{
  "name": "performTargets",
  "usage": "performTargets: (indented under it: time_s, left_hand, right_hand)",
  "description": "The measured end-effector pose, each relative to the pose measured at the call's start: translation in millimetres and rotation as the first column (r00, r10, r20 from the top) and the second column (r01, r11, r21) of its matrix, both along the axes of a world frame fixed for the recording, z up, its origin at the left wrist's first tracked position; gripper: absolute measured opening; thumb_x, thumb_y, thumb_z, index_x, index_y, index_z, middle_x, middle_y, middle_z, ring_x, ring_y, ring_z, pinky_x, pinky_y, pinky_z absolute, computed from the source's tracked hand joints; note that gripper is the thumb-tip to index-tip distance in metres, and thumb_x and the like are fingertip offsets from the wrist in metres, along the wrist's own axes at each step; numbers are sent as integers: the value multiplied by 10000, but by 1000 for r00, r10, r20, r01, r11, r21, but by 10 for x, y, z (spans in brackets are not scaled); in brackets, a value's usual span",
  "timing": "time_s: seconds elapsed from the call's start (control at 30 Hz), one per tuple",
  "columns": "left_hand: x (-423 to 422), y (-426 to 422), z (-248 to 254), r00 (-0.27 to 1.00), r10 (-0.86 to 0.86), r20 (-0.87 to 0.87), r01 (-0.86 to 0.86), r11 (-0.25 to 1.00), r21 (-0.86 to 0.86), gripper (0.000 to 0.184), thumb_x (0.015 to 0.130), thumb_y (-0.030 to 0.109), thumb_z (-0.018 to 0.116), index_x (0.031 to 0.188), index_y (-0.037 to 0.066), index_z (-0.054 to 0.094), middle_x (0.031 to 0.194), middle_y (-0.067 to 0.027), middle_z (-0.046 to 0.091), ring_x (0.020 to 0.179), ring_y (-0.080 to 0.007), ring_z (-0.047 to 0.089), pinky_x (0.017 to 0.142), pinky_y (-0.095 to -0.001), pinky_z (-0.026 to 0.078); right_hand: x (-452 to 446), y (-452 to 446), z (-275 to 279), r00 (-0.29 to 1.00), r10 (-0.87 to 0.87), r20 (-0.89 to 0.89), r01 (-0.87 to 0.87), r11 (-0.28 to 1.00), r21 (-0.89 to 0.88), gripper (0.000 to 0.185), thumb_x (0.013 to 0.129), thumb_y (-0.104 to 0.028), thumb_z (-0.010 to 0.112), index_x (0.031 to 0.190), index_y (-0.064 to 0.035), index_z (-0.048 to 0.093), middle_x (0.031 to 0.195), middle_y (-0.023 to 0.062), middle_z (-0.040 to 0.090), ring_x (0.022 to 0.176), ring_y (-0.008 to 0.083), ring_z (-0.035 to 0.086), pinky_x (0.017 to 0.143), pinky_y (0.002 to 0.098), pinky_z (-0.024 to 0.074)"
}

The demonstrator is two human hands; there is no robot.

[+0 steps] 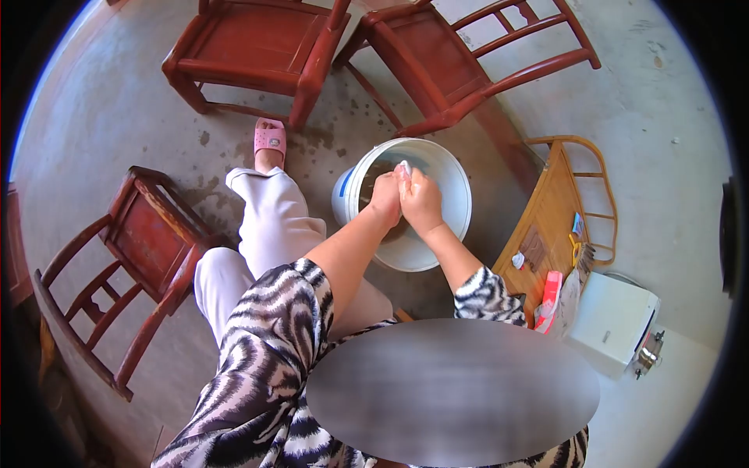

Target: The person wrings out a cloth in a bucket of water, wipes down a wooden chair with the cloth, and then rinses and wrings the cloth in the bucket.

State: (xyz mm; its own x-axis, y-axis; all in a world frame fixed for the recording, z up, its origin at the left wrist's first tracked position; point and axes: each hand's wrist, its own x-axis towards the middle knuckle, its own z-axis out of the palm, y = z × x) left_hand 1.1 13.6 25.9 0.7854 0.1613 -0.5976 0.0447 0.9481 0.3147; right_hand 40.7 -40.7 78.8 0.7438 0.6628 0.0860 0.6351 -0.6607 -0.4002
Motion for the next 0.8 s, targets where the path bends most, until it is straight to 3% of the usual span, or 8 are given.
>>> performTargets:
  time_s: [0.07,0.13,0.3,0.37,0.43,0.57,0.63,0.8]
  left_hand:
    - [14,-60,67,998,-51,-32,53,997,53,289,941,250,413,882,18,576,748,-38,556,672,-124,511,606,-293,430]
    - [6,-60,54,989,-125,-77,137,973,186,297,950,229,391,883,10,579,767,-45,567,680,-128,520,615,-294,437]
    - [-34,50,-48,994,-61,85,57,997,48,253,933,237,437,896,27,575,824,-61,594,741,-136,549,658,-283,446]
    - [-7,15,-9,996,-73,52,73,997,17,265,941,236,417,903,21,568,828,-64,590,742,-138,549,647,-281,446]
    - [-39,-50,131,995,-96,-35,99,990,102,290,951,240,389,901,17,567,830,-67,584,734,-141,543,658,-278,444]
    - [-43,11,191,995,-90,-39,93,991,94,316,956,261,377,901,18,572,825,-61,578,723,-143,531,663,-283,440]
    - [-14,40,90,996,-75,-41,78,995,67,307,950,268,386,909,26,571,845,-64,583,735,-152,541,669,-285,442]
    - [-46,-7,148,990,-137,-15,138,989,57,323,949,304,385,931,35,562,875,-67,584,741,-162,553,674,-305,461]
  right_hand:
    - [244,-91,-157,983,-156,-94,144,982,-124,452,901,-360,416,632,-22,550,623,207,577,593,391,567,540,490,428]
    - [264,-81,-183,987,-152,-58,142,979,-146,456,902,-363,409,638,-21,554,629,208,578,603,391,568,547,490,430]
    - [-63,-8,19,1000,1,25,0,999,-50,445,900,-368,409,683,-19,580,659,208,589,618,398,569,557,485,437]
    - [51,-24,-42,999,-37,-33,37,999,-7,444,903,-370,401,693,-22,582,663,204,592,624,402,569,562,488,440]
    - [239,-98,-164,978,-198,-70,180,961,-208,451,906,-372,390,694,-21,578,661,207,590,626,406,568,567,492,439]
    - [181,-74,-141,987,-147,-64,137,979,-149,461,902,-384,393,689,-19,574,661,215,587,621,407,567,565,495,433]
    - [-1,0,-105,1000,-17,-4,16,1000,-2,467,903,-384,392,683,-13,572,656,219,584,607,405,564,557,495,428]
    - [304,-137,-270,974,-190,-125,171,975,-142,486,885,-410,452,660,8,558,652,256,564,618,399,563,586,470,436]
